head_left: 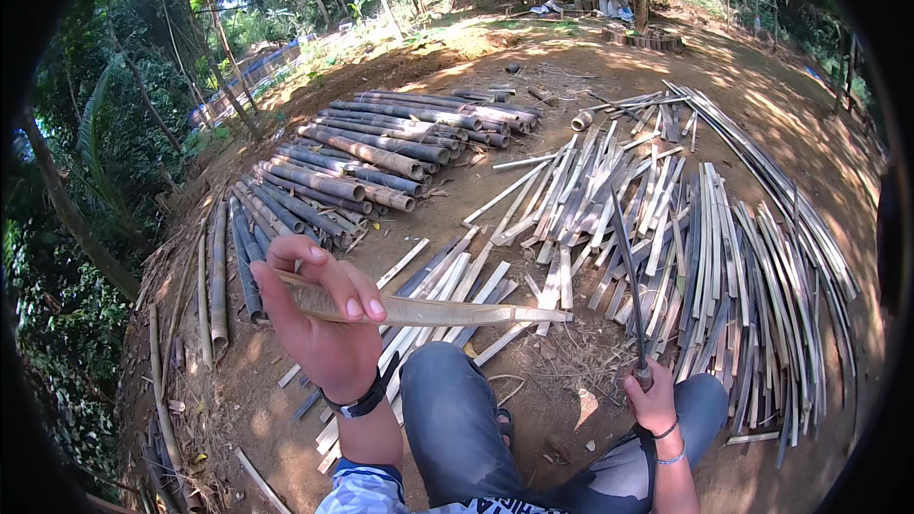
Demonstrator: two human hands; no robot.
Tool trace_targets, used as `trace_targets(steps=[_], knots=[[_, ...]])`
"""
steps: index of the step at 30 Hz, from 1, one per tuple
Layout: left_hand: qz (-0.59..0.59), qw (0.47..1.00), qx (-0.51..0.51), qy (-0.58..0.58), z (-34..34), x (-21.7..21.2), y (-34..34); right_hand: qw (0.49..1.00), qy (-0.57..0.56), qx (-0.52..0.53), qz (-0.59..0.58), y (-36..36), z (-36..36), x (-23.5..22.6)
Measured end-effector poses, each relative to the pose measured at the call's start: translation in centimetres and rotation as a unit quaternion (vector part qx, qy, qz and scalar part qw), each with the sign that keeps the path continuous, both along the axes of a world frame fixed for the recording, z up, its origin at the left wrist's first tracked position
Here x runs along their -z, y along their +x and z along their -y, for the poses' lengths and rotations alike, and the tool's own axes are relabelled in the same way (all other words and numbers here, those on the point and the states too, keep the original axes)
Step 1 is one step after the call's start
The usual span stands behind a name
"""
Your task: The person shaves and scrapes bamboo strips using a knife while sitting on the ground.
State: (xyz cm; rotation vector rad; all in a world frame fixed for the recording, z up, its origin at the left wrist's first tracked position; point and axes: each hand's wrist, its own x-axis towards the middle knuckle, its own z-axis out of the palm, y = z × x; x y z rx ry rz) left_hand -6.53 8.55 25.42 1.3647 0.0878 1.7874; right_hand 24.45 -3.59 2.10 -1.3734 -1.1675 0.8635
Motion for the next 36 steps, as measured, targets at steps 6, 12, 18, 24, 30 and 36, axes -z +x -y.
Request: trace_targets(steps=[6, 12, 18, 24, 30, 36], knots=[[-0.036, 0.996, -0.083, 0.022, -0.5, 0.9, 0.3, 0.982, 0.075, -0.165, 0.058, -5.9, 0.8, -4.0], [-0.132, 0.905, -0.400, 0.053, -1.2, 0.9, -0.2, 0.967, 0.055, -0.249, 0.025, -11.8, 2.0, -7.6], [-0.109, 0.885, -0.449, 0.055, -0.5, 0.8, 0.9, 0.978, 0.035, -0.201, 0.042, -14.9, 1.7, -6.2], [-0.126, 0.891, -0.426, 0.096, -1.3, 1.0, 0.1, 0.977, 0.015, -0.208, 0.046, -13.5, 1.5, -7.1], [-0.048, 0.968, -0.235, 0.071, -2.5, 1.8, -0.7, 0.988, 0.064, -0.142, 0.017, -12.9, 0.4, -4.8], [-0.042, 0.978, -0.197, 0.052, -2.7, 1.2, -0.7, 0.987, 0.046, -0.023, -0.150, -10.8, -1.7, -5.0]])
